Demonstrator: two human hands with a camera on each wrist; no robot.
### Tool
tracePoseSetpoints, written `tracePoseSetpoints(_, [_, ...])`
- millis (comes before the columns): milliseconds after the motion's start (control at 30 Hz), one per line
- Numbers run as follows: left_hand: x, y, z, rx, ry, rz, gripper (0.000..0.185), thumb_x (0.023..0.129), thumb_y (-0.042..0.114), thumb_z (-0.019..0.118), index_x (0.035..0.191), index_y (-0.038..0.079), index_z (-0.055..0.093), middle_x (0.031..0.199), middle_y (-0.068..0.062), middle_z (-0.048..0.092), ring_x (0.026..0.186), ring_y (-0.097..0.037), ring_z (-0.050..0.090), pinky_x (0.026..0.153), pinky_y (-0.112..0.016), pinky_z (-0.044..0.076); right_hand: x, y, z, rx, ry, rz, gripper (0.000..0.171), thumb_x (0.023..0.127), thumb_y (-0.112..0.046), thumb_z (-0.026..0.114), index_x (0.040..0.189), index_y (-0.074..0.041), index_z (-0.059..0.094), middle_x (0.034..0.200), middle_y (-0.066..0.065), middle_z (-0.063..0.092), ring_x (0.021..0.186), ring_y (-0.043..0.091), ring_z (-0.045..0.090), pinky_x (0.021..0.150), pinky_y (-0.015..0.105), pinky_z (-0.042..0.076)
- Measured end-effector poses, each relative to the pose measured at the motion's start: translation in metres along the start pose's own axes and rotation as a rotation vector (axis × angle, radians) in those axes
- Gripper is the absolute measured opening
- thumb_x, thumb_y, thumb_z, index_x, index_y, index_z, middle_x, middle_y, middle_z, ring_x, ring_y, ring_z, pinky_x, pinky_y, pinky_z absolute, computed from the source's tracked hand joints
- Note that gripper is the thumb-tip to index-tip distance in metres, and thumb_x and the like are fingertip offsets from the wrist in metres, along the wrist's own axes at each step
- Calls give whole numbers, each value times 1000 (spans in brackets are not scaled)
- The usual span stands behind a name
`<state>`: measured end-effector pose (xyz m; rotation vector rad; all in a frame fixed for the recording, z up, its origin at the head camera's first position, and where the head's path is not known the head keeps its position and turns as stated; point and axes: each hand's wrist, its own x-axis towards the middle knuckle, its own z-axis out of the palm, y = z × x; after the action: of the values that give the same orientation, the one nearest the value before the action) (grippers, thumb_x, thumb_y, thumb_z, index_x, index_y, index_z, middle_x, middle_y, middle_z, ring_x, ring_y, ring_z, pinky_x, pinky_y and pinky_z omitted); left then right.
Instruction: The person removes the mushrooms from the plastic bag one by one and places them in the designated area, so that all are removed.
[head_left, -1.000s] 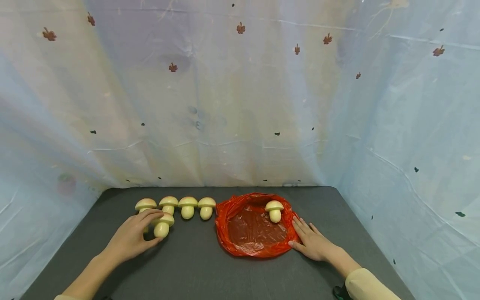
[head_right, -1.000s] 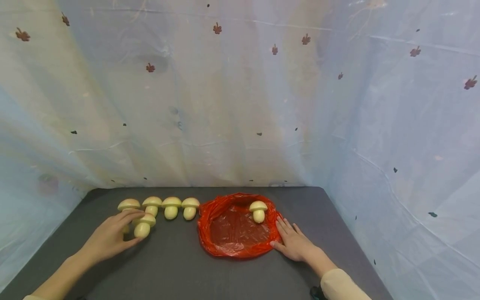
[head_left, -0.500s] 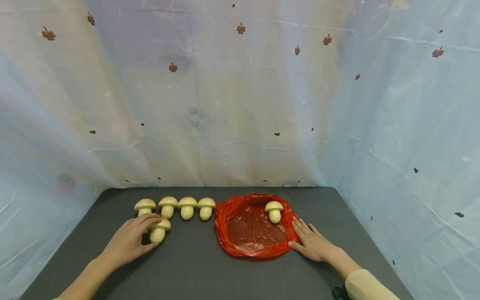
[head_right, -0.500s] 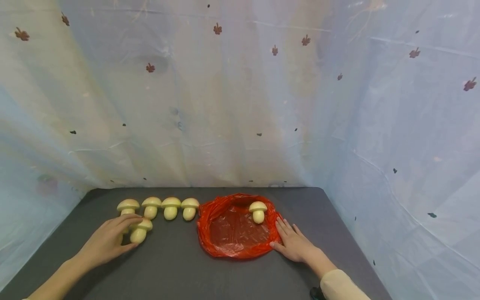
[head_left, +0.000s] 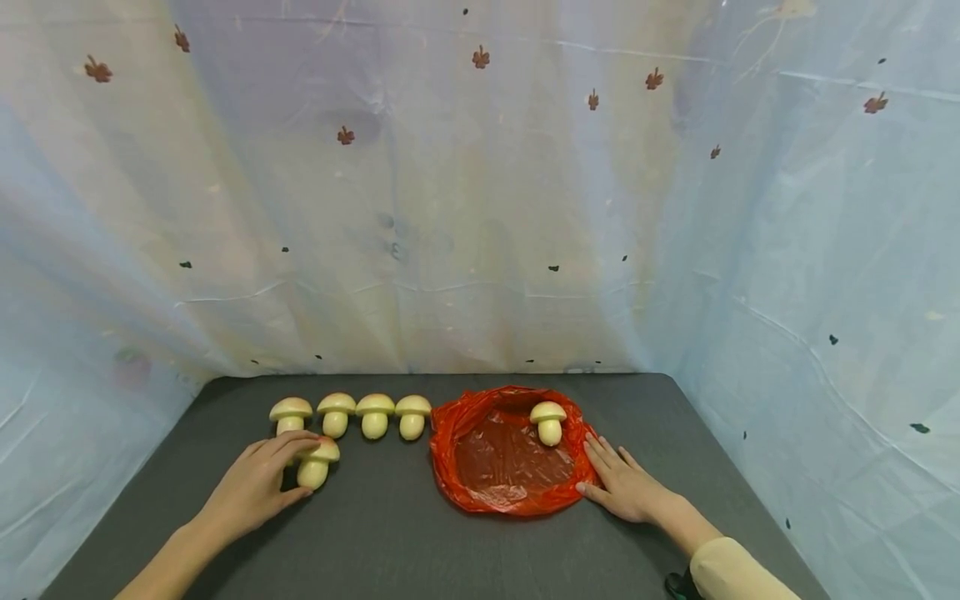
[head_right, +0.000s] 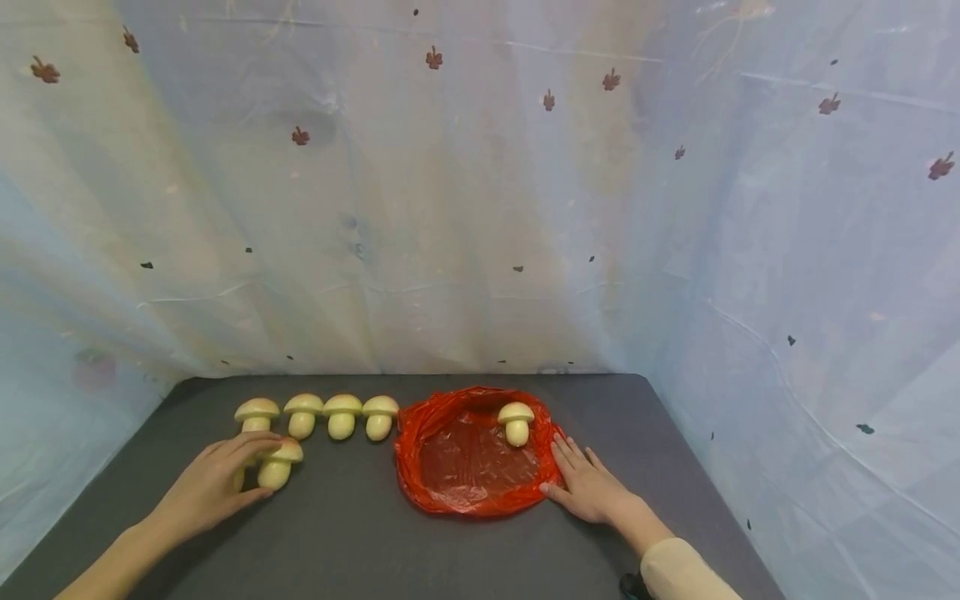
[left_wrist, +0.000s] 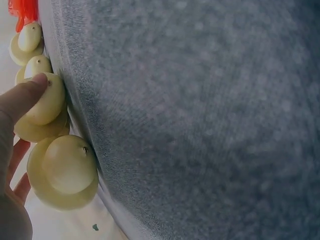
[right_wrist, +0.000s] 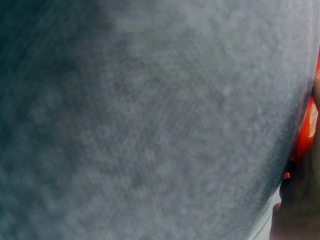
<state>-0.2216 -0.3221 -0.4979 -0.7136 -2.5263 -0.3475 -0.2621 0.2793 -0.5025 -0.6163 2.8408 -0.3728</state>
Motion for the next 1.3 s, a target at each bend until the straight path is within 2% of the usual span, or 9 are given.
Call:
tracePoseSetpoints(233, [1,2,-1,-10,33,13,71,63,24,101,126,12,70,130,-2,64,111,-26,65,88,-57,52,2,5,5,40,28,-34,88,104,-58,52,161,5,28,168,26,22,155,48,16,120,71,10])
tracePoseSetpoints(400, [1,3,-1,-12,44,31,71,62,22,101,125,11,70,129,-3,64,109,-26,66,86,-57,53,3,6,6,19,25,-29,91,104,-63,48,163,2,25,170,22,22,157,44,16,122,68,11])
tracePoseSetpoints(700, [2,3,-2,-14,61,38,72,61,22,101,125,11,71,128,-4,64,107,-27,66,86,-58,53,1,2,3,15,13,-26,88,105,-60,49,163,3,26,170,22,21,157,45,15,123,68,10])
tracePoseSetpoints(867, [5,6,-2,-22,80,18,66,68,22,98,127,11,71,128,-4,65,108,-28,66,87,-59,52,2,1,3,7,12,-20,87,105,-58,50,163,3,26,169,22,22,156,45,16,122,68,12])
tracePoseSetpoints(1067, [17,16,-2,-59,120,-18,54,80,16,90,130,10,71,128,-7,66,110,-32,66,89,-60,51,1,1,2,7,3,-4,88,105,-61,49,164,1,25,170,20,21,158,42,14,124,66,10])
tracePoseSetpoints(1300, [39,30,3,-158,200,-15,53,82,10,87,132,8,69,130,-11,67,110,-33,67,87,-60,52,2,4,4,18,20,-32,89,104,-59,51,162,4,27,169,25,22,155,47,17,121,69,11])
